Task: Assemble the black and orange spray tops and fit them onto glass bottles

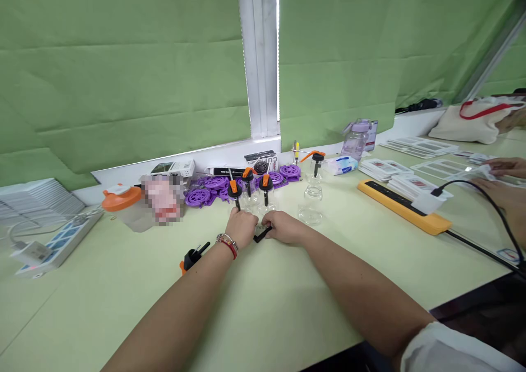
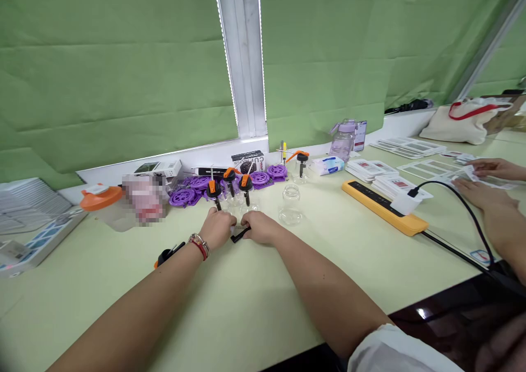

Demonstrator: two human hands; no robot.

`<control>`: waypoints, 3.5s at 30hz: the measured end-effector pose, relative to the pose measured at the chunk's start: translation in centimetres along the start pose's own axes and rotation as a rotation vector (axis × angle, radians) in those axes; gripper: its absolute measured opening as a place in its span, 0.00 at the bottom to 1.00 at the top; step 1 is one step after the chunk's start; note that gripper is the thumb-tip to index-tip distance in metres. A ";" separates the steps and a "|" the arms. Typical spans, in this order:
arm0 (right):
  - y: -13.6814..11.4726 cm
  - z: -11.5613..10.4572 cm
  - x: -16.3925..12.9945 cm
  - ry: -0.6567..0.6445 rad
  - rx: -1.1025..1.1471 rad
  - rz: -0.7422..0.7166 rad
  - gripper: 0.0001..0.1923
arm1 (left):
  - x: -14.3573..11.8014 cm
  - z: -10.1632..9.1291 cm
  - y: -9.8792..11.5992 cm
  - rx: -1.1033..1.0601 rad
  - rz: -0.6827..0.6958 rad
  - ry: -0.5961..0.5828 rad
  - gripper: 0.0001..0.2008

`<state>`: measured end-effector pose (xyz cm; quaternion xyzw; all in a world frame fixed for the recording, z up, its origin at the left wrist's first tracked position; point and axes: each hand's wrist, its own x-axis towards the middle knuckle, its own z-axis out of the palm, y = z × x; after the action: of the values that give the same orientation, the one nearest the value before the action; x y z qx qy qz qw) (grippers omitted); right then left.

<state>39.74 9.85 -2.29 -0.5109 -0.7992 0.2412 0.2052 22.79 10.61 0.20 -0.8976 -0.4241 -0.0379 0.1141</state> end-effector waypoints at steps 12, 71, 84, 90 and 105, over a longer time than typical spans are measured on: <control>0.1 0.6 0.3 0.032 -0.021 -0.028 0.18 | -0.5 -0.4 0.1 -0.074 -0.002 0.002 0.11; -11.0 8.3 -1.3 -0.224 1.057 0.131 0.13 | -14.9 -3.7 -6.1 -1.868 -0.412 -0.031 0.20; -11.2 7.8 -1.6 0.013 0.376 -0.066 0.09 | -15.2 -2.8 -7.3 -1.972 -0.397 0.059 0.11; -11.9 7.1 -2.1 0.085 0.186 -0.130 0.11 | -15.1 -2.9 -7.1 -2.188 -0.330 0.169 0.11; -11.7 5.8 5.1 -0.160 -0.821 -0.656 0.09 | -14.9 -1.7 -9.1 -1.783 -0.714 0.114 0.12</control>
<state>25.99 9.30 0.51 -0.2523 -0.9589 -0.1299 -0.0087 6.34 4.60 0.94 -0.4691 -0.4816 -0.4224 -0.6080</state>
